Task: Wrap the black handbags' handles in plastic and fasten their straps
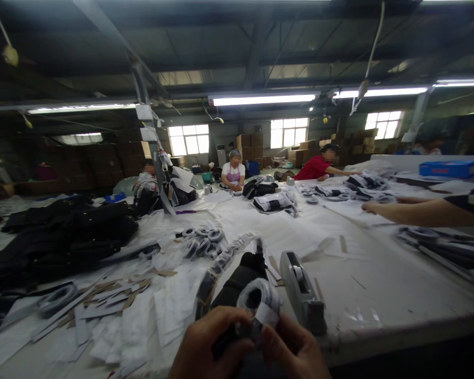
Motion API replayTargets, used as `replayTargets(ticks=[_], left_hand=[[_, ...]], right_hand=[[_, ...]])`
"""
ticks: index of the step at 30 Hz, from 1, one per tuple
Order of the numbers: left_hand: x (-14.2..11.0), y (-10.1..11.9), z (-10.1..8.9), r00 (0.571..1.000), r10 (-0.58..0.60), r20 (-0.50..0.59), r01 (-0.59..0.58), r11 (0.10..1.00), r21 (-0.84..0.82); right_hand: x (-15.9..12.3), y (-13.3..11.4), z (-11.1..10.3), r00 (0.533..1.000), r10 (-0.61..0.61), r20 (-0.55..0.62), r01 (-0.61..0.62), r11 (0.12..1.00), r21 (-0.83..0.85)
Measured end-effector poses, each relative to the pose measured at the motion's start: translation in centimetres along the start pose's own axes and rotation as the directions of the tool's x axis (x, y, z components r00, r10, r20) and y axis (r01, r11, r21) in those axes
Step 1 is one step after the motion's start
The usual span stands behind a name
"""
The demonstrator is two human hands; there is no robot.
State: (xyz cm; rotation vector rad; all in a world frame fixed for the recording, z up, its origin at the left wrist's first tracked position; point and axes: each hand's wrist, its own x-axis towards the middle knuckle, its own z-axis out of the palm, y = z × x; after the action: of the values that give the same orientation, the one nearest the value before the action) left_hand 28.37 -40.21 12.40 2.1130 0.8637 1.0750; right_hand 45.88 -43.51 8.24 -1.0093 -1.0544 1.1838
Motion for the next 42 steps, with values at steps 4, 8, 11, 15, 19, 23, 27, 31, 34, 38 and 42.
replayTargets(ticks=[4, 8, 11, 15, 19, 23, 27, 31, 34, 38, 42], left_hand=[[1.7, -0.5, -4.1, 0.943, 0.076, -0.323, 0.020, 0.959, 0.282], [4.4, -1.4, -6.3, 0.948, -0.202, -0.245, 0.234, 0.967, 0.106], [5.4, -1.6, -5.8, 0.925, -0.374, -0.071, 0.361, 0.920, -0.149], [5.5, -1.2, -5.0, 0.913, -0.400, -0.074, 0.377, 0.900, -0.220], [5.6, -0.7, -5.0, 0.914, -0.389, -0.115, 0.366, 0.913, -0.181], [5.9, -0.8, -4.9, 0.917, -0.392, -0.078, 0.367, 0.903, -0.226], [6.1, -1.5, -5.0, 0.918, -0.395, -0.029, 0.378, 0.896, -0.233], [6.4, -2.0, -4.8, 0.917, -0.399, 0.012, 0.391, 0.893, -0.222], [6.5, -1.9, -4.7, 0.924, -0.381, 0.040, 0.381, 0.902, -0.203], [6.6, -1.7, -5.1, 0.929, -0.365, 0.057, 0.370, 0.918, -0.141], [6.7, -2.0, -5.4, 0.921, -0.370, 0.120, 0.382, 0.918, -0.107]], right_hand=[[2.4, -0.3, 0.6, 0.999, 0.023, 0.049, -0.026, 0.998, 0.065], [5.0, -0.1, 2.6, 0.992, 0.084, 0.090, -0.105, 0.962, 0.252], [6.4, -0.3, 3.9, 0.984, 0.091, 0.154, -0.142, 0.921, 0.362], [7.3, -1.1, 4.5, 0.978, 0.049, 0.201, -0.126, 0.912, 0.390], [7.6, -1.9, 4.6, 0.979, 0.001, 0.202, -0.074, 0.933, 0.352], [7.4, -2.6, 4.5, 0.975, -0.050, 0.217, -0.020, 0.951, 0.310], [7.1, -2.9, 4.3, 0.980, -0.027, 0.196, -0.024, 0.967, 0.252], [7.0, -2.9, 4.4, 0.987, -0.046, 0.156, 0.014, 0.979, 0.201], [7.1, -2.7, 4.3, 0.992, -0.053, 0.118, 0.025, 0.974, 0.224], [7.1, -2.3, 4.0, 0.994, -0.014, 0.112, -0.015, 0.967, 0.255], [7.2, -2.3, 3.8, 0.996, 0.023, 0.088, -0.041, 0.975, 0.217]])
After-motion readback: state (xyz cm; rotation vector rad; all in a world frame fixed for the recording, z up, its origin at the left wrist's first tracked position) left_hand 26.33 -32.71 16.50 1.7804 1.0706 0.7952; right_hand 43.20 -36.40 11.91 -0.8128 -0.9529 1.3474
